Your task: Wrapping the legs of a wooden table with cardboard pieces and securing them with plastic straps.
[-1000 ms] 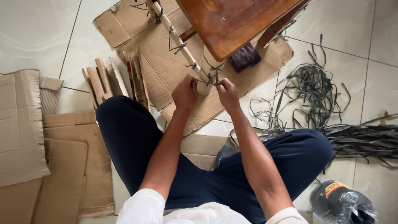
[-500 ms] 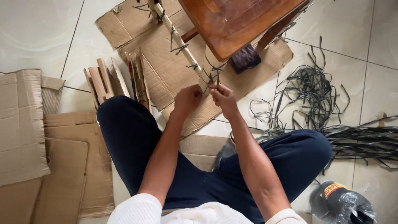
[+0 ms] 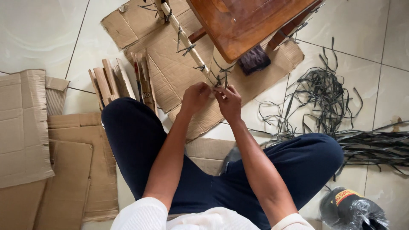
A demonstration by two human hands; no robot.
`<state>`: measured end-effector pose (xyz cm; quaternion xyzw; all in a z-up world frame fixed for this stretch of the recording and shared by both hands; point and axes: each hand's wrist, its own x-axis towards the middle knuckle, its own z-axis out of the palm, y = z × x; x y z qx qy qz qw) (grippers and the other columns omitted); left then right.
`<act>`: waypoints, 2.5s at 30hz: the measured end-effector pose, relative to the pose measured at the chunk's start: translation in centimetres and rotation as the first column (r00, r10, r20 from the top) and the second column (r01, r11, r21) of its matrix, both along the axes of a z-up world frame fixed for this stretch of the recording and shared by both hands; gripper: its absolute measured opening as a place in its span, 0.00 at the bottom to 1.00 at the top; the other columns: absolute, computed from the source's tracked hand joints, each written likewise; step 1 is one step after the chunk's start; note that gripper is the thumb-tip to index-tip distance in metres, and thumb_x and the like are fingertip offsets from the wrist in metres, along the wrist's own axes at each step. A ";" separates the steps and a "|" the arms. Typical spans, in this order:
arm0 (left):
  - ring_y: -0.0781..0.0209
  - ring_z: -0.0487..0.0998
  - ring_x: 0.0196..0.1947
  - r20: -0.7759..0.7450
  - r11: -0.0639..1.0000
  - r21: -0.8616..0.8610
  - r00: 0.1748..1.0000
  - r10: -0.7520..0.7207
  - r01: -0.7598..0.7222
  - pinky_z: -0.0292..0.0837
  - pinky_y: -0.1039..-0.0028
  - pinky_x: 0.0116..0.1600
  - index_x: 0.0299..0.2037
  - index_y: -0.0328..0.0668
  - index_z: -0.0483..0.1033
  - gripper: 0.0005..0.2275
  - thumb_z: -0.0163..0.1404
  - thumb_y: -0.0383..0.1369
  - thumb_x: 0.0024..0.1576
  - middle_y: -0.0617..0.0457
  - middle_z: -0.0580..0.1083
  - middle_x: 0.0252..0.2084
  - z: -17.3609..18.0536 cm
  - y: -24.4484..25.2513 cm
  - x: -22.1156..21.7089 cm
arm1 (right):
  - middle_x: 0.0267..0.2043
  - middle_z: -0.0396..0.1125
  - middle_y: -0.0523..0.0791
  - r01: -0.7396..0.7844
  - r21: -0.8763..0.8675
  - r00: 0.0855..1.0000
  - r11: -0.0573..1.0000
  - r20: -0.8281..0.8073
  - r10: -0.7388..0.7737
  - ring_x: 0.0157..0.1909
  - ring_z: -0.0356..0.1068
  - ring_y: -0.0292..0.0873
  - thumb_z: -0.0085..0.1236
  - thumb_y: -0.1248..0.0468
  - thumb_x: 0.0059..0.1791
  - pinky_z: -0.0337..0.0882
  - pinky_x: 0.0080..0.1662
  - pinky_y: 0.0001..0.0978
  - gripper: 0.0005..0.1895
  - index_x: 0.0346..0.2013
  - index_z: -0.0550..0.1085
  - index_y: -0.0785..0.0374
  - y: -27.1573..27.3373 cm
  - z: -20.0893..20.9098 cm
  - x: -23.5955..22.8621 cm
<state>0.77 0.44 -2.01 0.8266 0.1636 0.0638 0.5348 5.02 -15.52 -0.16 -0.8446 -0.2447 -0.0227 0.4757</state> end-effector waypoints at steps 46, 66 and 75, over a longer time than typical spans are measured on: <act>0.59 0.83 0.30 -0.072 0.947 -0.186 0.965 0.251 -0.260 0.74 0.68 0.37 0.36 0.37 0.84 0.14 0.54 0.42 0.60 0.47 0.81 0.29 -3.6 -3.1 1.0 | 0.35 0.76 0.48 0.238 0.006 0.967 0.971 -0.099 -0.236 0.35 0.77 0.43 0.64 0.69 0.49 0.74 0.40 0.33 0.07 0.42 0.79 0.62 1.0 -2.3 -1.5; 0.69 0.74 0.29 -0.101 0.438 -0.869 0.950 0.295 -0.229 0.69 0.79 0.34 0.43 0.30 0.80 0.08 0.58 0.29 0.59 0.53 0.78 0.34 -7.5 -3.4 1.0 | 0.33 0.76 0.45 0.144 0.132 0.944 0.981 -0.316 -0.096 0.35 0.74 0.34 0.61 0.66 0.52 0.73 0.40 0.28 0.08 0.45 0.80 0.65 0.7 -3.2 -1.3; 0.72 0.74 0.32 -0.068 0.651 -0.696 0.930 0.362 -0.304 0.69 0.80 0.38 0.42 0.31 0.82 0.10 0.58 0.33 0.59 0.58 0.77 0.33 -7.2 -2.9 1.5 | 0.34 0.78 0.44 0.224 0.047 0.939 0.973 -0.277 -0.203 0.36 0.78 0.35 0.64 0.63 0.50 0.75 0.40 0.28 0.08 0.40 0.80 0.64 0.5 -2.1 -1.0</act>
